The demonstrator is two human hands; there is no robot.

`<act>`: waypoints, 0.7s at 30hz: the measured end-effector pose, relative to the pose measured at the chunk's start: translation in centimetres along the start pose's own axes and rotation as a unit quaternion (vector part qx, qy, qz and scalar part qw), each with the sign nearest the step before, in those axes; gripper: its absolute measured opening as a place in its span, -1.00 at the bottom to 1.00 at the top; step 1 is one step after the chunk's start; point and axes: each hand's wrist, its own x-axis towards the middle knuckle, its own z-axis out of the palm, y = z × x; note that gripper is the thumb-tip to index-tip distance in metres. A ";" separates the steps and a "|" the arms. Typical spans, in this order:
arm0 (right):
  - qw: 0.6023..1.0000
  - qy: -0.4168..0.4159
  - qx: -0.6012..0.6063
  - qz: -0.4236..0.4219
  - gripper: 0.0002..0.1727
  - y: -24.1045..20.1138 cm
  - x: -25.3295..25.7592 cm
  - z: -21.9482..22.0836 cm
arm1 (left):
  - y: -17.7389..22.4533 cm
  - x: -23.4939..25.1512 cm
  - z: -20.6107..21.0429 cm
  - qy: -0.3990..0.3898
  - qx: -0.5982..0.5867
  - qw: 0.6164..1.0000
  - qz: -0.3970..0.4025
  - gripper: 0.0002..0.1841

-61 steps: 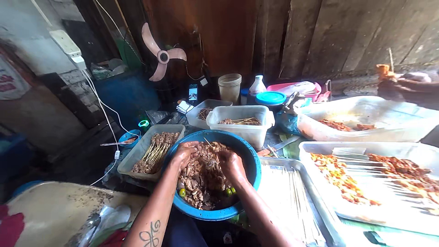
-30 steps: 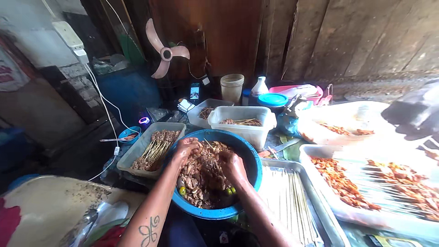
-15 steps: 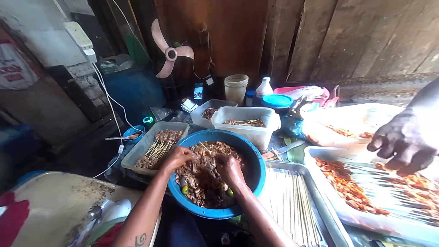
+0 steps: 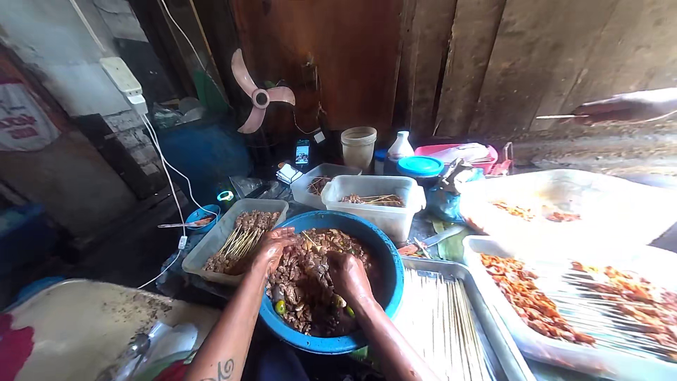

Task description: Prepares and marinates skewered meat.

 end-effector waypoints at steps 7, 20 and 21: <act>1.000 -0.010 -0.009 -0.005 -0.70 0.1 0.0 0.2 | 0.5 0.2 0.2 0.023 0.186 0.982 0.036 -0.68; 0.999 -0.036 -0.030 0.007 -0.71 -0.2 0.0 0.2 | 1.2 -1.8 2.3 0.035 0.126 0.991 0.022 -0.65; 0.999 -0.036 -0.029 0.006 -0.71 -0.3 0.0 0.2 | 1.2 -1.9 2.4 0.039 0.132 0.990 0.027 -0.68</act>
